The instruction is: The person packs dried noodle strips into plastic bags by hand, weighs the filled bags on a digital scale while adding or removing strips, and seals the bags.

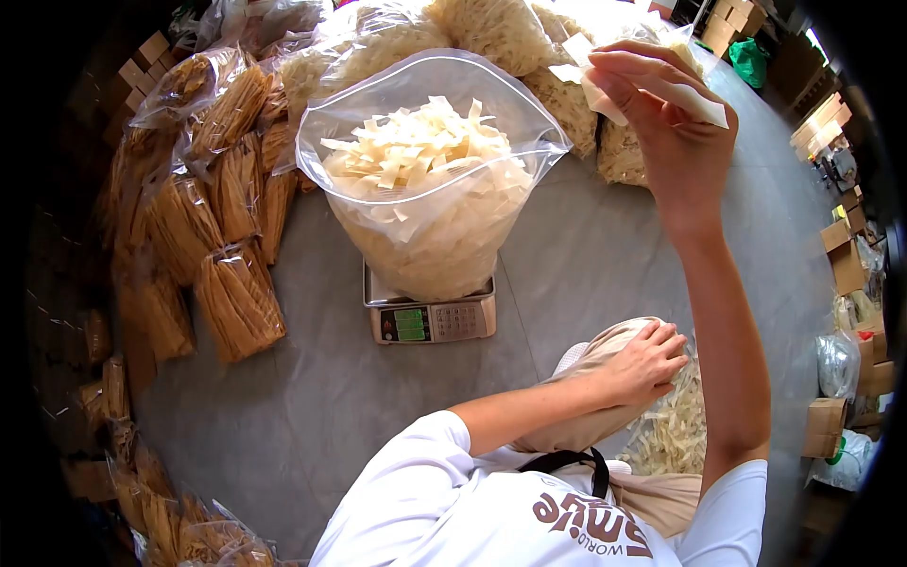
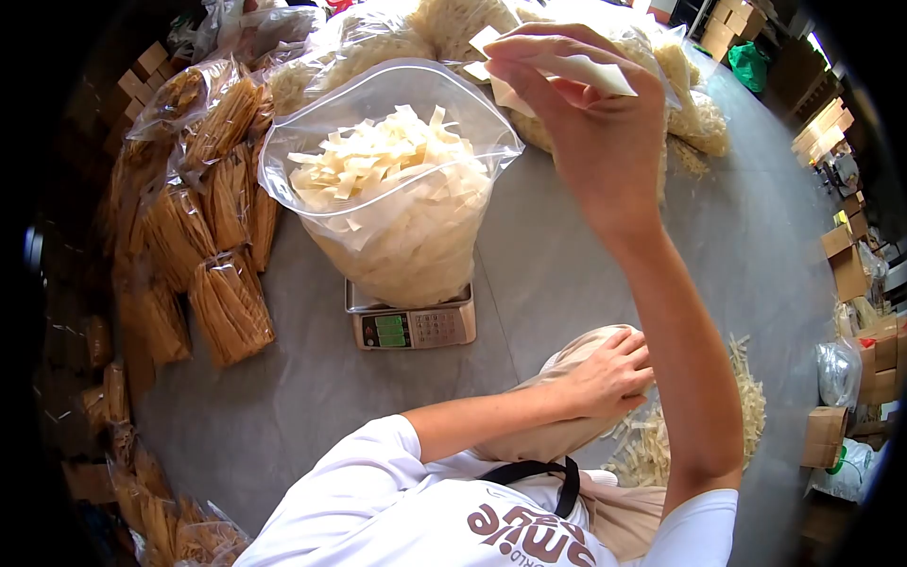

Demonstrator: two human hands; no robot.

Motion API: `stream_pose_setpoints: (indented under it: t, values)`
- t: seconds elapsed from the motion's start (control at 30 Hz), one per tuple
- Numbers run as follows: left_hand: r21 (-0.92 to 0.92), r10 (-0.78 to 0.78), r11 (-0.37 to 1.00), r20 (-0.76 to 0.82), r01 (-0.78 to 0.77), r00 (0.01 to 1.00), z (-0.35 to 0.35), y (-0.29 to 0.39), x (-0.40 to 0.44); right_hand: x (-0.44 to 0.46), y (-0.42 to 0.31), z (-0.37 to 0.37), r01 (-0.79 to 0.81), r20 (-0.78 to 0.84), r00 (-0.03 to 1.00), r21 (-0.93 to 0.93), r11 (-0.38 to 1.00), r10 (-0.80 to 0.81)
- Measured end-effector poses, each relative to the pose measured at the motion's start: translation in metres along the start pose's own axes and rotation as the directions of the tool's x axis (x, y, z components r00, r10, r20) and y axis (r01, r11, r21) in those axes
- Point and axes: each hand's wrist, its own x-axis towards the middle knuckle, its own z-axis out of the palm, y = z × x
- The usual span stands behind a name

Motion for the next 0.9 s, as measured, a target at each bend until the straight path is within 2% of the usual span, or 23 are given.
stream_pose_setpoints:
  t: [0.07,0.3,0.37,0.5,0.53,0.57,0.63,0.7,0.77,0.8,0.9]
  values:
    - [0.002,0.001,1.0,-0.002,-0.001,1.0,0.0,0.0,-0.001,-0.001,-0.004,0.001,0.018,0.053,0.998,0.0,1.0,-0.018]
    - [0.001,0.002,1.0,0.032,-0.002,0.999,0.0,-0.002,-0.001,-0.002,-0.008,0.006,0.116,0.086,0.99,-0.028,0.993,-0.114]
    - [0.004,0.024,1.0,0.003,-0.024,1.0,0.001,-0.002,-0.001,0.003,-0.006,0.008,0.211,0.019,0.978,-0.046,0.977,-0.21]
    - [-0.005,0.001,1.0,0.026,-0.001,1.0,0.0,-0.001,-0.001,0.015,-0.003,0.019,0.234,-0.04,0.971,-0.062,0.97,-0.237]
    - [-0.042,-0.01,0.999,0.022,0.011,1.0,-0.001,-0.001,-0.001,0.015,-0.002,0.029,0.028,0.029,0.999,-0.13,0.991,-0.024]
    - [-0.08,-0.022,0.997,0.019,0.023,1.0,-0.001,0.0,-0.001,0.013,0.001,0.038,-0.174,0.08,0.978,-0.21,0.962,0.194]
    - [-0.109,-0.047,0.993,0.043,0.051,0.998,0.001,-0.001,-0.003,-0.008,0.03,0.059,-0.226,0.254,0.919,-0.291,0.93,0.302]
    - [-0.138,-0.072,0.987,0.063,0.08,0.995,0.003,-0.003,-0.003,-0.015,0.028,0.053,-0.165,0.261,0.931,-0.319,0.933,0.254]
    - [-0.123,-0.072,0.99,-0.013,0.07,0.997,0.007,-0.003,-0.005,-0.019,0.017,0.044,-0.296,0.207,0.928,-0.1,0.95,0.311]
    - [-0.126,-0.077,0.989,-0.011,0.075,0.997,0.004,-0.002,-0.006,-0.019,0.014,0.037,-0.358,0.177,0.914,-0.071,0.931,0.365]
    - [-0.098,-0.024,0.995,0.049,0.028,0.998,-0.004,-0.001,0.0,-0.02,0.021,0.015,-0.318,0.093,0.939,-0.128,0.939,0.33]
